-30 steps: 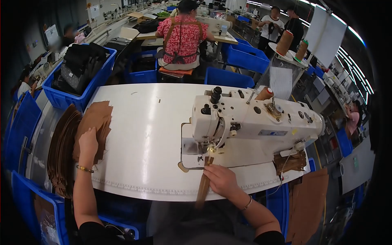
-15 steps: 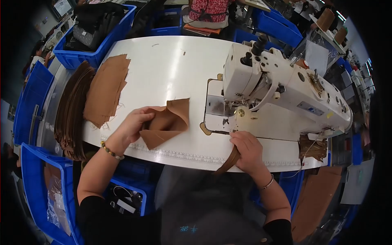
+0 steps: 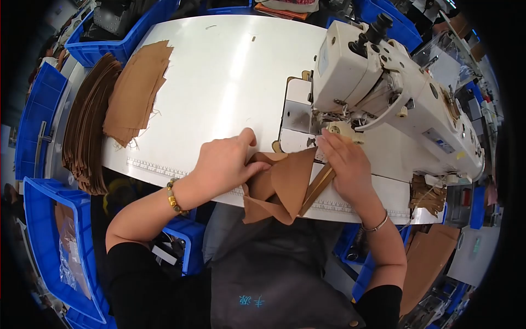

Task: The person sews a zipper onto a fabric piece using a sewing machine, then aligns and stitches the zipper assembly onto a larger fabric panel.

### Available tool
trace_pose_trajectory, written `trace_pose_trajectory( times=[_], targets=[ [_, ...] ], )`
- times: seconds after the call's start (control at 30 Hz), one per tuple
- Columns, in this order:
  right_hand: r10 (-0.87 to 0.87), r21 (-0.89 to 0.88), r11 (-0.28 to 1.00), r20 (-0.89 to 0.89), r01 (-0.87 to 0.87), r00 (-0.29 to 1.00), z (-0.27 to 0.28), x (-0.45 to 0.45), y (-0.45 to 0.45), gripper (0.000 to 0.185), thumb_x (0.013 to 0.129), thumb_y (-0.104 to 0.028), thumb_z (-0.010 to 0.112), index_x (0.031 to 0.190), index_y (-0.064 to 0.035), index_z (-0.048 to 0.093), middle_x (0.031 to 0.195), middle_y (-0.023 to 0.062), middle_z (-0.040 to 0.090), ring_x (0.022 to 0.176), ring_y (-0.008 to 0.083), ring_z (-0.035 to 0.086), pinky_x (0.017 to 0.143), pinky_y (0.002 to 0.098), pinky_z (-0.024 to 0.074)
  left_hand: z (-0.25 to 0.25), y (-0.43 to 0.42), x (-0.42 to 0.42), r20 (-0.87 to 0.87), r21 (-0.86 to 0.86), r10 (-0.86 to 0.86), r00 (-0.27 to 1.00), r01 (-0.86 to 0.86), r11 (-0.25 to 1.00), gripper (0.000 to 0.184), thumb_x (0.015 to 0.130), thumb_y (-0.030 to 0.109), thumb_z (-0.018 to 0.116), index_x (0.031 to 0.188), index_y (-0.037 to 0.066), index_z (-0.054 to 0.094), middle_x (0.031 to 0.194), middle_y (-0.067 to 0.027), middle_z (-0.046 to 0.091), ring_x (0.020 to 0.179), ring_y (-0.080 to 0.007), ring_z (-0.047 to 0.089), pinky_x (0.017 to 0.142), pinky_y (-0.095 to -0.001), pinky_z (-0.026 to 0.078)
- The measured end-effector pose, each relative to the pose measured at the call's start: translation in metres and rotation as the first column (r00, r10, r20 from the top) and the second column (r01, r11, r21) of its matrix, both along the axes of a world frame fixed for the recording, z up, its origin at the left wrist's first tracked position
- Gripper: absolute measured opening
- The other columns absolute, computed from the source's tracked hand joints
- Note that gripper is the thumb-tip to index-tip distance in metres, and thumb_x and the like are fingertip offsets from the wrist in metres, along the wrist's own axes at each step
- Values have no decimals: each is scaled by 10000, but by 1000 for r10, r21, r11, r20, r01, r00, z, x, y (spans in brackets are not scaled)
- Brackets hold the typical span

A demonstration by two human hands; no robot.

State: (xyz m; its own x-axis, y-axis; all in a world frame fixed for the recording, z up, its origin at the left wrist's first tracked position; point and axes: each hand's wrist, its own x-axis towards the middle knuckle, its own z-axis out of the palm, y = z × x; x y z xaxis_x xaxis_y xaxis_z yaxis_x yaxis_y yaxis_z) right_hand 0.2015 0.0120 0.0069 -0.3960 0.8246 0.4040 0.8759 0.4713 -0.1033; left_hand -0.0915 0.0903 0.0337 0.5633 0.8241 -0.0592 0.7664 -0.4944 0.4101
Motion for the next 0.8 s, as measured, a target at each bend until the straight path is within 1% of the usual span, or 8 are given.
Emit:
trace_pose_trajectory(
  times=[0.1,0.17,0.27,0.37,0.43,0.53,0.67,0.8],
  targets=[
    [-150,-92,984,22,152,988,-13,19,13,524,778,5,622,1296,-60,671,1284,126,687,1048,335,683,867,463,536,-11,13,-12,101,-45,16,995,-11,999,470,865,500,815,972,96,600,703,-72,707,683,-307,717,584,-410,528],
    [-248,-123,959,73,256,966,-17,24,27,486,788,-6,625,1267,-64,682,1213,126,705,973,343,690,816,469,535,-16,12,-14,116,-33,0,993,4,999,395,881,435,805,952,102,605,703,-60,703,659,-290,706,577,-400,523],
    [-168,-101,981,-31,164,985,-21,28,47,404,820,-61,646,1220,-74,703,1030,98,735,825,346,691,785,476,544,-23,11,-12,152,39,26,988,-32,999,287,894,331,771,928,96,610,704,-55,698,651,-279,703,576,-400,522],
    [-67,101,992,-60,73,996,-27,27,54,355,825,-119,676,1176,-102,724,802,62,704,663,326,652,676,469,534,-23,11,-13,151,58,30,988,-39,998,199,884,253,737,906,94,618,711,-44,693,647,-271,700,570,-389,518],
    [-150,195,973,130,123,980,-20,32,50,187,789,-168,751,939,-57,769,697,112,650,581,335,629,539,431,495,-24,10,-15,165,101,-10,986,-7,995,201,870,258,750,886,106,619,694,-28,678,635,-267,695,560,-382,516],
    [-229,-71,968,126,239,965,-7,43,44,170,800,-198,763,873,-46,742,720,113,660,609,323,635,531,432,480,-28,0,-18,133,195,-69,989,43,980,183,800,188,768,864,111,615,749,-23,683,693,-246,691,574,-368,518],
    [-205,-69,973,162,219,965,-2,45,39,131,825,-183,747,855,-56,734,741,122,670,661,327,655,575,437,495,-35,-14,-19,114,352,-199,973,148,924,245,682,54,751,898,93,642,992,-26,698,879,-228,654,646,-346,510],
    [10,116,993,17,-12,1000,-26,35,60,164,843,-123,719,992,-55,732,757,117,664,733,343,674,814,442,556,-37,-15,-7,204,462,-316,927,194,866,281,708,46,746,980,71,680,1087,-40,701,997,-247,668,768,-366,527]
  ],
)
